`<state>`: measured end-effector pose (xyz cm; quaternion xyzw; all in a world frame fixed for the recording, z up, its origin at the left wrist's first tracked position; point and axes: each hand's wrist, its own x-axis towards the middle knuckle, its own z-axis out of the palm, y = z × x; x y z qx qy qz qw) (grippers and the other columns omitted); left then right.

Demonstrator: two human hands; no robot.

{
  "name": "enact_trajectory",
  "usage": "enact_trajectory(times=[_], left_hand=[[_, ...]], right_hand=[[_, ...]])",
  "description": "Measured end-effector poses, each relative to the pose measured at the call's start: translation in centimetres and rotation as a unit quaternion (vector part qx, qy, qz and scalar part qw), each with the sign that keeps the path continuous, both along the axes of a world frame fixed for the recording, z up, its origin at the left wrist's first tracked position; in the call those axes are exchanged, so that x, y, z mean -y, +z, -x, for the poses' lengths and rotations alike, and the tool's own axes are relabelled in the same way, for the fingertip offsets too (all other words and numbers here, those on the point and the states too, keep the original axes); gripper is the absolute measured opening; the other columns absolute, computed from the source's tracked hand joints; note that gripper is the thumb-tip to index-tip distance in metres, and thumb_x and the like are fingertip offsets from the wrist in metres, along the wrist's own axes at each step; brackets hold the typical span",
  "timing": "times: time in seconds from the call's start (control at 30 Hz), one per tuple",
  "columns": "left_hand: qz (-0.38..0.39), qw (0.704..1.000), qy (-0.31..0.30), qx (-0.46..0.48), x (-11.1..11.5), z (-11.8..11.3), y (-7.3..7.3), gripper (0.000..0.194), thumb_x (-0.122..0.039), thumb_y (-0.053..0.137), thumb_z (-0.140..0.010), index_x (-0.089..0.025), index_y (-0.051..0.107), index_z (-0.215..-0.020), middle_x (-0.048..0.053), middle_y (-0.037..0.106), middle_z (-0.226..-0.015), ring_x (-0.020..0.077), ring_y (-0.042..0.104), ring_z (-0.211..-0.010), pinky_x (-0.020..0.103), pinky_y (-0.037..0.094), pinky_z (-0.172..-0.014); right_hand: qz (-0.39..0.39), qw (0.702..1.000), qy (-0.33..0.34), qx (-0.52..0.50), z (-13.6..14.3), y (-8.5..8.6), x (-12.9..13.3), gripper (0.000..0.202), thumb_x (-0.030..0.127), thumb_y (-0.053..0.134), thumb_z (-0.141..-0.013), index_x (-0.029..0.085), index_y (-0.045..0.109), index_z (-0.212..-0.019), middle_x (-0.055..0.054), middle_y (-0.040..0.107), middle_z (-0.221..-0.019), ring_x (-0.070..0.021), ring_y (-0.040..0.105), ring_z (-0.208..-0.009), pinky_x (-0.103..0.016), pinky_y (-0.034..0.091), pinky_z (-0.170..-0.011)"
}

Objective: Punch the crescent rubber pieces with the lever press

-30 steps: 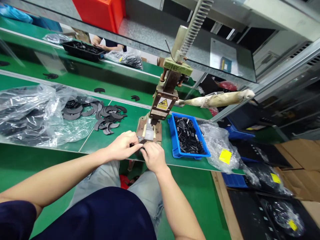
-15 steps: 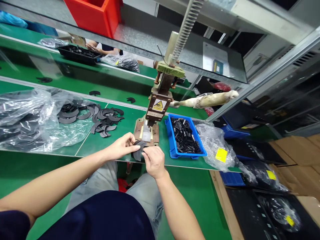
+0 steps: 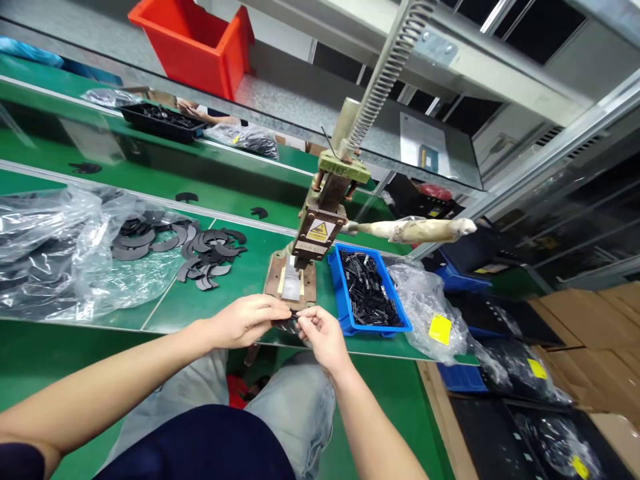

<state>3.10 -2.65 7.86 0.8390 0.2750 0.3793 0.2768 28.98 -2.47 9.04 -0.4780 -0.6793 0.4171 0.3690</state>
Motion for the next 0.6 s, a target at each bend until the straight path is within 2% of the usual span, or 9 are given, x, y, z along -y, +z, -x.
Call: enact_trajectory(times=[0.1, 0.2, 0.27, 0.37, 0.47, 0.6], left_hand=[[-0.023, 0.995, 0.091, -0.022, -2.1, 1.7, -1.3, 0.038, -0.03, 0.056, -0.104, -0.025, 0.064, -0.141, 0.013, 0.069, -0.138, 0.027, 0.064, -0.129, 0.045, 0.051, -0.114], [-0.022, 0.975, 0.218, -0.044, -4.9, 4.7, -3.7, 0.03, -0.034, 0.056, -0.105, -0.022, 0.066, -0.131, 0.013, 0.071, -0.129, 0.0285, 0.064, -0.124, 0.048, 0.051, -0.111], [-0.021, 0.961, 0.266, -0.076, -6.3, 6.5, -5.4, 0.026, -0.032, 0.056, -0.105, -0.02, 0.068, -0.124, 0.014, 0.071, -0.125, 0.0291, 0.064, -0.12, 0.048, 0.05, -0.107], [-0.022, 0.948, 0.289, -0.134, -7.3, 8.0, -6.7, 0.021, -0.031, 0.057, -0.104, -0.019, 0.07, -0.115, 0.013, 0.071, -0.117, 0.0294, 0.064, -0.113, 0.046, 0.05, -0.1], [-0.032, 0.946, 0.272, -0.173, -7.9, 7.8, -6.6, 0.019, -0.031, 0.056, -0.105, -0.02, 0.071, -0.106, 0.012, 0.07, -0.108, 0.0285, 0.063, -0.106, 0.044, 0.048, -0.094], [-0.036, 0.947, 0.257, -0.188, -7.9, 7.4, -6.4, 0.022, -0.031, 0.053, -0.106, -0.019, 0.07, -0.101, 0.012, 0.068, -0.102, 0.0282, 0.062, -0.102, 0.044, 0.047, -0.092]], right_hand=[[0.016, 0.998, -0.057, -0.015, -1.8, 1.6, -1.7, 0.044, 0.06, 0.074, -0.088, 0.017, 0.073, -0.099, -0.005, 0.072, -0.077, -0.0147, 0.065, -0.065, -0.027, 0.056, -0.059], [0.008, 0.994, -0.109, -0.014, -4.4, 3.3, -3.5, 0.047, 0.061, 0.078, -0.083, 0.018, 0.075, -0.102, -0.006, 0.072, -0.081, -0.0149, 0.066, -0.069, -0.028, 0.057, -0.063], [0.007, 0.99, -0.141, 0.009, -6.2, 3.8, -4.4, 0.051, 0.063, 0.081, -0.08, 0.019, 0.077, -0.105, -0.008, 0.073, -0.083, -0.0162, 0.067, -0.07, -0.029, 0.059, -0.064], [0.017, 0.981, -0.186, 0.051, -8.7, 3.3, -5.8, 0.058, 0.068, 0.082, -0.075, 0.02, 0.079, -0.108, -0.011, 0.075, -0.09, -0.0201, 0.069, -0.073, -0.034, 0.061, -0.065], [0.027, 0.975, -0.212, 0.066, -10.4, 2.4, -7.1, 0.061, 0.07, 0.084, -0.07, 0.022, 0.079, -0.108, -0.014, 0.077, -0.094, -0.0229, 0.071, -0.072, -0.037, 0.063, -0.063], [0.014, 0.976, -0.209, 0.06, -9.9, 2.3, -8.0, 0.059, 0.07, 0.086, -0.068, 0.021, 0.078, -0.101, -0.013, 0.077, -0.087, -0.0227, 0.072, -0.068, -0.035, 0.062, -0.059]])
